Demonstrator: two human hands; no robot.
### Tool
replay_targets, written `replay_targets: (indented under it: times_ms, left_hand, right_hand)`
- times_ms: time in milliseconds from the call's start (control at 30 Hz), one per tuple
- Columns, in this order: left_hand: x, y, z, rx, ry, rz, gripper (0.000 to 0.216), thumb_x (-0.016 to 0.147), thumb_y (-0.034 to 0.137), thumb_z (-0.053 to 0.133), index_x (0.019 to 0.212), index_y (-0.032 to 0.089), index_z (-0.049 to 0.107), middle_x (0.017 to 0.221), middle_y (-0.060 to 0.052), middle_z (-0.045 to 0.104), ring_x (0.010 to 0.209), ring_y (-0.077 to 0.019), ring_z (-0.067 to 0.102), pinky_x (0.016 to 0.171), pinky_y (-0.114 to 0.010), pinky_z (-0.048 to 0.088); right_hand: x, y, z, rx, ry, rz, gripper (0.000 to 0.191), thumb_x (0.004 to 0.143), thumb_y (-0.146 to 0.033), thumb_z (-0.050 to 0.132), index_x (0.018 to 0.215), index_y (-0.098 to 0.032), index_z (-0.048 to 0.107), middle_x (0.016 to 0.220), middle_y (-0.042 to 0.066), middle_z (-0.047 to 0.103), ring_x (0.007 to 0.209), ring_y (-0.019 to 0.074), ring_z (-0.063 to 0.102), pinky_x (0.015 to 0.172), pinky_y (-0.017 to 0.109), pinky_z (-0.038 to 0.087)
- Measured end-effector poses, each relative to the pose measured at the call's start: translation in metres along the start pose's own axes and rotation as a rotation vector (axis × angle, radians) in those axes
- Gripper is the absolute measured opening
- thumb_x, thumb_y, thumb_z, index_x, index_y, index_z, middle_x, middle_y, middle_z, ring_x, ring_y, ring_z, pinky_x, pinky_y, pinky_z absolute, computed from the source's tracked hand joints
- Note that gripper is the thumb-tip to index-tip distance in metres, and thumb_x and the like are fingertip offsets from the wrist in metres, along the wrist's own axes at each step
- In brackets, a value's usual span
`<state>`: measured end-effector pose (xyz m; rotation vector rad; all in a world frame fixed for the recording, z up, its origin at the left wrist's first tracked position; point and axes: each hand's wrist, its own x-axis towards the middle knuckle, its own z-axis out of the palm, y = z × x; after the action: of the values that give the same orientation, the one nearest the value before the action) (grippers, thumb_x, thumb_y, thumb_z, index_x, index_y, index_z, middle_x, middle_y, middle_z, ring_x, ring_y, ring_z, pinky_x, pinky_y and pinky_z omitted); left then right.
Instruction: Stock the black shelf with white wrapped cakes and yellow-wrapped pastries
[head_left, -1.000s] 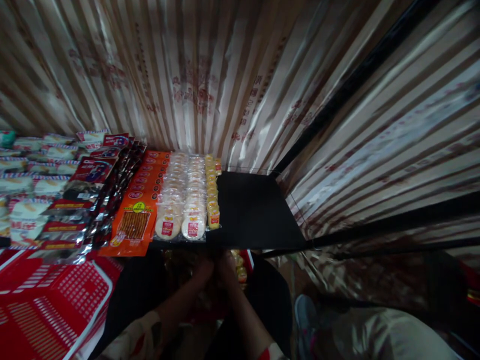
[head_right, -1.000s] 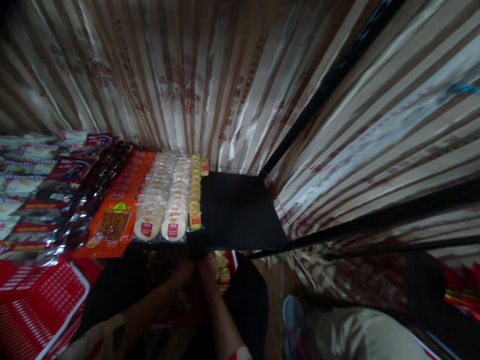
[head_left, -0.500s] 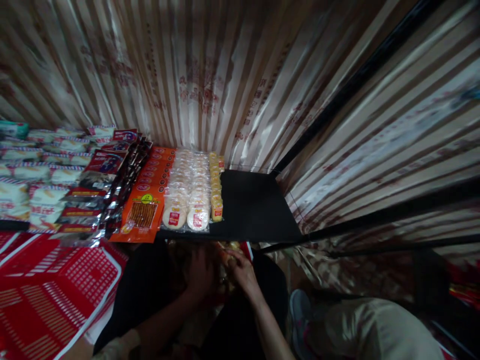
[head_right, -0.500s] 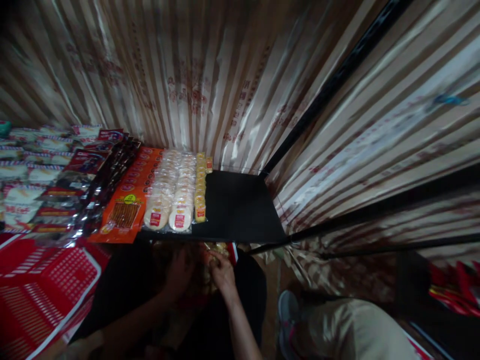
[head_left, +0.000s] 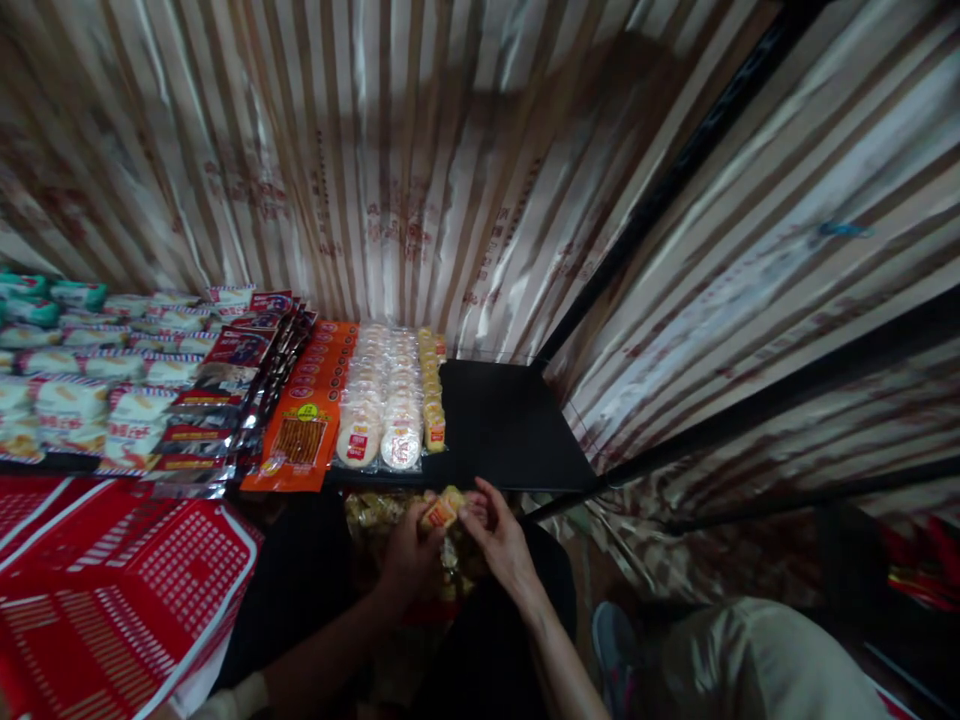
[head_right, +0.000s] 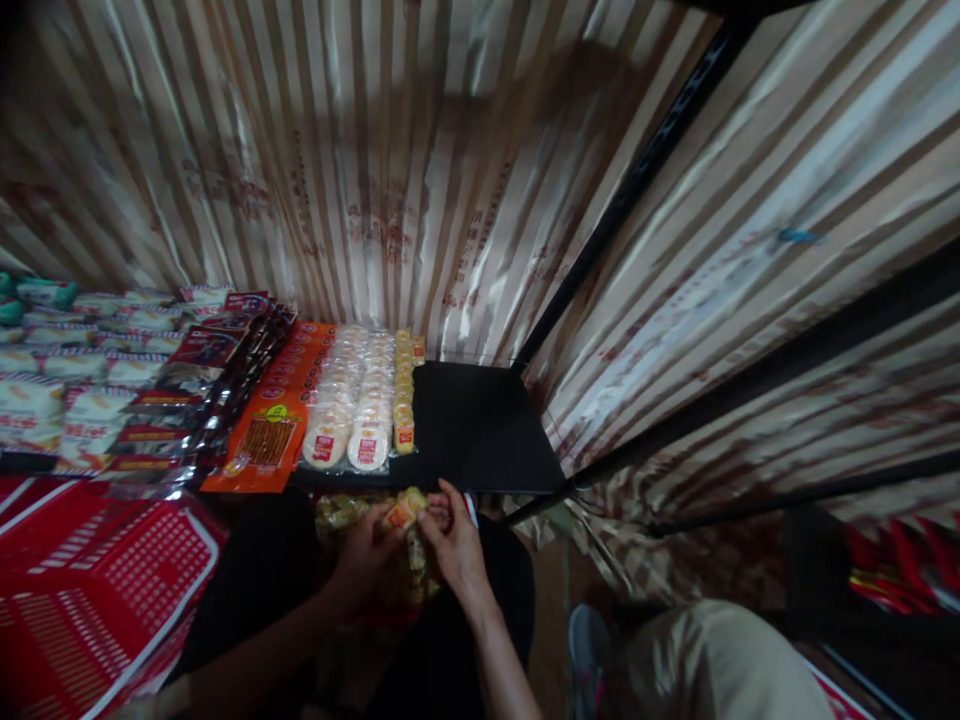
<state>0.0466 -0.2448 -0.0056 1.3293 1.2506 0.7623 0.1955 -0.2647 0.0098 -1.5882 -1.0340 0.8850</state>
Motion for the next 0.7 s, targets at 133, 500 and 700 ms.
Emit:
replay_targets:
  times_ms: [133,500,700]
  left_hand:
    - [0.008,0.014,0.009,-0.088,0.039,0.023,0.028,0.077,0.03,0.051,0.102,0.016,0.051,0.104,-0.009,0.065,0.095,-0.02,0.061,0.086,-0.032,0.046]
    - [0.026,0.063,0.031,0.175,0.065,0.056,0.043,0.077,0.011,0.042,0.12,0.014,0.047,0.123,-0.012,0.05,0.105,-0.017,0.055,0.095,-0.028,0.042]
    - [0.05,0.083,0.045,0.109,0.075,0.206,0.036,0.079,0.013,0.039,0.111,0.018,0.055,0.117,-0.008,0.054,0.106,-0.0174,0.054,0.099,-0.033,0.041]
  right_hand:
    - [-0.001,-0.007,0.006,0.093,-0.008,0.013,0.044,0.066,-0.039,0.068,0.103,-0.018,0.058,0.087,0.005,0.066,0.078,0.0177,0.064,0.072,0.03,0.053]
    - [0.032,-0.015,-0.01,0.064,0.091,0.013,0.046,0.074,-0.051,0.057,0.104,-0.016,0.06,0.096,0.008,0.069,0.084,0.0204,0.065,0.071,0.029,0.052]
    - [0.082,-0.007,-0.025,0.075,0.118,-0.073,0.051,0.073,-0.044,0.059,0.115,-0.017,0.052,0.086,0.005,0.069,0.079,0.0185,0.065,0.074,0.031,0.051]
